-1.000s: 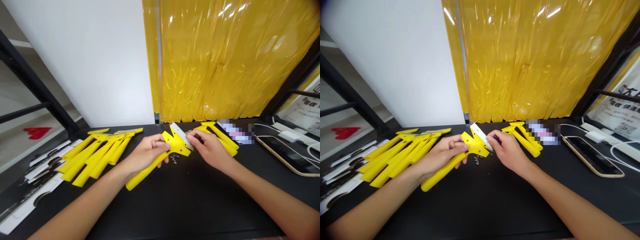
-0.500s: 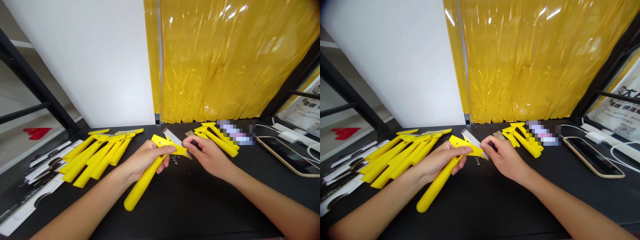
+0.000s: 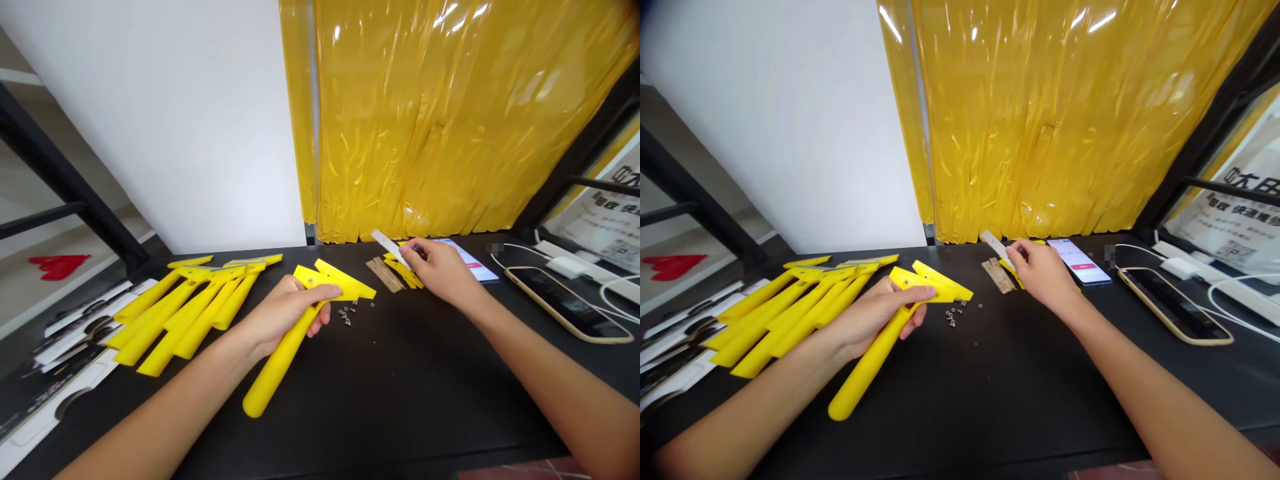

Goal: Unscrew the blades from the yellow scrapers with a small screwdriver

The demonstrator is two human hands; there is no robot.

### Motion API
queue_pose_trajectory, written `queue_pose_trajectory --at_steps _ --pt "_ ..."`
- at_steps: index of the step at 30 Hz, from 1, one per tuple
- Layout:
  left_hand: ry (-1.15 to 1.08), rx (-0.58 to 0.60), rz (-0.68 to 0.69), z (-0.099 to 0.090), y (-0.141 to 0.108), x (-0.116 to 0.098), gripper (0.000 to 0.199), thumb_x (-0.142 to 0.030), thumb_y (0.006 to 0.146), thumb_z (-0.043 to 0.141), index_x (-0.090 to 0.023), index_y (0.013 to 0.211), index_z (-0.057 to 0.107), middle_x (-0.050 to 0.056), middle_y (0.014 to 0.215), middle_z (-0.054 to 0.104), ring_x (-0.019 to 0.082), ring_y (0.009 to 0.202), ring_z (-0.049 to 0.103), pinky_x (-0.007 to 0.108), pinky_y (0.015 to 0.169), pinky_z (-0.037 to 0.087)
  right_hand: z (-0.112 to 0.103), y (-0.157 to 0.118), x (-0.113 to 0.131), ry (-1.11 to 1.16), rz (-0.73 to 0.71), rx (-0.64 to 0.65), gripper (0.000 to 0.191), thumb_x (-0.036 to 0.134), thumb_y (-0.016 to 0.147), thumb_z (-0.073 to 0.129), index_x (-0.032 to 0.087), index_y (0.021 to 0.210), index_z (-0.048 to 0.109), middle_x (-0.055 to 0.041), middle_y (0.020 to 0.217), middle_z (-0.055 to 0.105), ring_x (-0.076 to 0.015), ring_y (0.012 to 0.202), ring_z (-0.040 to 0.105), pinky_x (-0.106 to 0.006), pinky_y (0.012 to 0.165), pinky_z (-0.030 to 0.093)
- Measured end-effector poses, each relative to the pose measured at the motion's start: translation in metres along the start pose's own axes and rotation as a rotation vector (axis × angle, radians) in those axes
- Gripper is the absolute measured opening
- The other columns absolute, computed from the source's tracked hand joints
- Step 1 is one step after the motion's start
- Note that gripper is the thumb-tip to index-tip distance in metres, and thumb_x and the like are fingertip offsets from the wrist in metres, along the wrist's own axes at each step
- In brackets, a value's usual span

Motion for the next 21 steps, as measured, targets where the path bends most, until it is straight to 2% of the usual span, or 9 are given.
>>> queue_pose_trajectory --at_steps 4,8,11,13,15,17,19,21 --pt "0.012 -0.018 0.013 -0.005 0.003 0.003 0.040 -0.038 0.087 0.068 -0.014 0.055 0.066 0.004 0.051 0.060 0.008 0.042 0.048 0.022 0.048 0.039 0.013 0.005 -0.017 -0.180 0.009 0.110 0.030 0.038 0.094 0.051 0.021 0.075 0.067 -0.0070 0.073 0.071 -0.0231 0.068 0.062 -0.032 0.061 0.034" --pt "0.027 -0.020 0.015 -0.006 0.004 0.003 0.041 -0.039 0.087 0.069 -0.014 0.054 0.066 0.004 0.049 0.058 0.008 0.042 0.048 0.023 0.048 0.038 0.035 0.000 -0.019 -0.260 0.021 0.200 0.030 0.035 0.095 0.051 0.021 0.079 0.072 -0.0100 0.079 0.073 -0.0248 0.073 0.065 -0.032 0.061 0.036" --pt "0.013 -0.013 0.009 -0.004 0.003 0.001 0.040 -0.037 0.086 0.070 -0.014 0.054 0.065 0.004 0.051 0.059 0.008 0.042 0.048 0.022 0.046 0.036 0.042 -0.003 -0.017 -0.277 0.023 0.216 0.027 0.034 0.094 0.053 0.021 0.086 0.075 -0.0122 0.086 0.076 -0.0267 0.079 0.068 -0.032 0.063 0.039" --pt "0.023 -0.011 0.010 -0.002 0.002 0.000 0.040 -0.037 0.087 0.069 -0.014 0.054 0.065 0.003 0.049 0.057 0.008 0.042 0.047 0.022 0.047 0.036 0.039 -0.004 -0.012 -0.265 0.009 0.186 0.026 0.033 0.095 0.054 0.021 0.093 0.077 -0.0125 0.092 0.077 -0.0276 0.086 0.069 -0.034 0.068 0.043" --pt "0.043 -0.006 0.016 -0.001 0.002 0.001 0.041 -0.037 0.088 0.068 -0.014 0.054 0.065 0.002 0.045 0.054 0.008 0.042 0.047 0.022 0.049 0.037 0.031 -0.007 0.000 -0.162 -0.027 0.132 0.028 0.036 0.097 0.053 0.020 0.103 0.076 -0.0114 0.098 0.077 -0.0270 0.090 0.070 -0.035 0.074 0.046" --pt "0.051 0.011 0.016 0.000 0.002 0.002 0.042 -0.039 0.089 0.067 -0.014 0.055 0.066 0.002 0.047 0.055 0.008 0.042 0.046 0.022 0.049 0.037 0.024 -0.011 0.015 0.059 -0.064 0.125 0.035 0.044 0.100 0.050 0.020 0.105 0.076 -0.0088 0.100 0.077 -0.0243 0.090 0.070 -0.034 0.078 0.049" --pt "0.039 0.024 0.000 0.002 0.002 0.005 0.041 -0.040 0.088 0.068 -0.014 0.057 0.066 0.003 0.052 0.059 0.008 0.042 0.047 0.022 0.047 0.035 0.024 -0.017 0.031 0.256 -0.073 0.230 0.044 0.053 0.099 0.048 0.020 0.093 0.077 -0.0062 0.093 0.077 -0.0217 0.083 0.069 -0.033 0.074 0.050" --pt "0.027 0.030 -0.015 0.004 0.003 0.007 0.040 -0.041 0.087 0.069 -0.014 0.058 0.066 0.003 0.055 0.060 0.008 0.042 0.048 0.022 0.046 0.034 0.029 -0.026 0.045 0.361 -0.095 0.374 0.044 0.055 0.098 0.051 0.021 0.086 0.077 -0.0039 0.087 0.077 -0.0204 0.080 0.069 -0.032 0.073 0.049"
Point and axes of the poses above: each hand's wrist, its own y-axis towards the middle knuckle, its own z-axis out of the palm, x = y × z, the point moved 5 cm from there along y, towards the middle knuckle
